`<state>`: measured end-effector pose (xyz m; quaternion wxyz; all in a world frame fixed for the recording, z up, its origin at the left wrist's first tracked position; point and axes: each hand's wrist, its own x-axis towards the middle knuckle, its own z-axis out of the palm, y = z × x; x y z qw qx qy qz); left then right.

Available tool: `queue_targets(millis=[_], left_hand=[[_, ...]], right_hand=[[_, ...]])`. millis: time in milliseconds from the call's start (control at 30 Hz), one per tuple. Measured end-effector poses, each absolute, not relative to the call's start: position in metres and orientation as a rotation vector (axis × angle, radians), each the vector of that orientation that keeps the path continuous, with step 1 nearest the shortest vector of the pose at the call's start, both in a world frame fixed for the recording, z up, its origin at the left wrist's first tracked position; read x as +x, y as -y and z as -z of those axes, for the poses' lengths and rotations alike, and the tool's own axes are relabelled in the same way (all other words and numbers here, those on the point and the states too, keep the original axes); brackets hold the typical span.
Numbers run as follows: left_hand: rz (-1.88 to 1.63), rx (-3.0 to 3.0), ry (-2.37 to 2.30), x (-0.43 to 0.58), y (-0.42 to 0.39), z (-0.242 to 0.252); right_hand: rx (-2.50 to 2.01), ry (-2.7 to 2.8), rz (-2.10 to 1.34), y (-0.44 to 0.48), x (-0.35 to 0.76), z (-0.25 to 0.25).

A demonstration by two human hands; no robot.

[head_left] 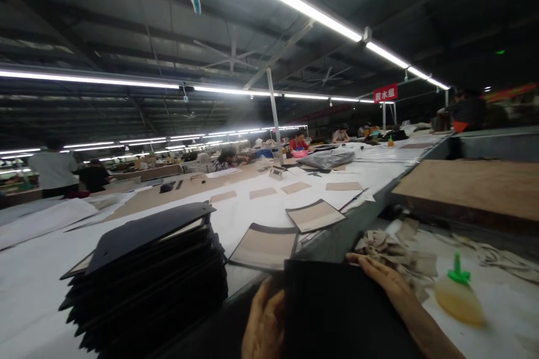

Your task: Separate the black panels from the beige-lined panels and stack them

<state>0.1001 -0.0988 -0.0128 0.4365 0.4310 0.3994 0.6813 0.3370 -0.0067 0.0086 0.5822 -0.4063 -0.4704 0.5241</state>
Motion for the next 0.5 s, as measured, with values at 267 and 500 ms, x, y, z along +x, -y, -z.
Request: queue_targets(millis=[267, 500], left_hand=[[-1.371, 1.088, -0.944, 0.122, 0.103, 0.009], [-1.261, 0.826, -0.917, 0.13, 0.115, 0.016]], right_hand=[[-0.993, 1.133, -1.218, 0.014, 0.334, 0.014], [-0.974, 1.227, -1.265, 0.011, 0.335, 0.022]])
